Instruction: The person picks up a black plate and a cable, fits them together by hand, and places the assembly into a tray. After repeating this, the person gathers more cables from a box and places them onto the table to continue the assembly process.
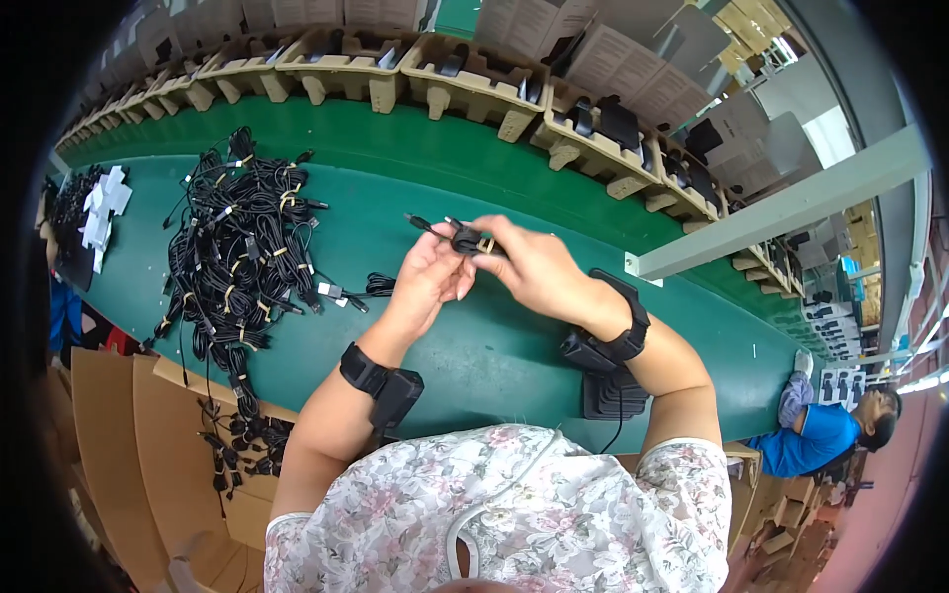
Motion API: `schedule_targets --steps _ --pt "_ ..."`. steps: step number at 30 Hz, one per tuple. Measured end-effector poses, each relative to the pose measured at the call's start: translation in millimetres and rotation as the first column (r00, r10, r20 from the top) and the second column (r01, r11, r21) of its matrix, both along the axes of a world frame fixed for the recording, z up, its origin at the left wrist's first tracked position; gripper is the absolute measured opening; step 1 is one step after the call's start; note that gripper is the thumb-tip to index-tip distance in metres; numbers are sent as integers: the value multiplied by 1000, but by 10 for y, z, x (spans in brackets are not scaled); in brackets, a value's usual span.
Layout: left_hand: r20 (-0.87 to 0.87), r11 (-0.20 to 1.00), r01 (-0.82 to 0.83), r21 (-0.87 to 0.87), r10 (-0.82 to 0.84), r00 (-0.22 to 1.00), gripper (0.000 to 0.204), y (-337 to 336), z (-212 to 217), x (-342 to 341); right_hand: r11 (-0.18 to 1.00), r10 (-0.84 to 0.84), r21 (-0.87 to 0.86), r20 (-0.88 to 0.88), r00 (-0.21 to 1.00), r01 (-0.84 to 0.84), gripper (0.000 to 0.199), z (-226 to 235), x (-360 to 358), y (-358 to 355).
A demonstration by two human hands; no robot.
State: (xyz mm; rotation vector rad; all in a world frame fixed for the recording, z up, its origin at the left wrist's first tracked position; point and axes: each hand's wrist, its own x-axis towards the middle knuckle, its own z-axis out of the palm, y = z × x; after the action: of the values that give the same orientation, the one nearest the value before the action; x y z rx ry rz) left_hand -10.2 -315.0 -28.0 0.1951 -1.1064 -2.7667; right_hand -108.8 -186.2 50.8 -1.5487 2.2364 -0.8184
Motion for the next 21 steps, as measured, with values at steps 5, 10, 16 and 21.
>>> schedule_targets --steps 5,10,16,21 --pt "8 989 35 -142 -34 999 32 -7 57 -27 906 -421 -216 -376 826 364 37 268 -665 -17" --pt "-9 961 -2 -278 0 1000 29 25 -4 -109 805 -584 -222 -453 673 549 33 467 -1769 -18" --pt "-51 852 -168 -496 165 985 30 24 -228 -126 886 -406 26 -440 801 463 33 169 -2551 -255" --pt "-68 817 -224 -532 222 973 32 107 -198 -65 839 -309 290 -441 843 459 35 -71 -2914 -275"
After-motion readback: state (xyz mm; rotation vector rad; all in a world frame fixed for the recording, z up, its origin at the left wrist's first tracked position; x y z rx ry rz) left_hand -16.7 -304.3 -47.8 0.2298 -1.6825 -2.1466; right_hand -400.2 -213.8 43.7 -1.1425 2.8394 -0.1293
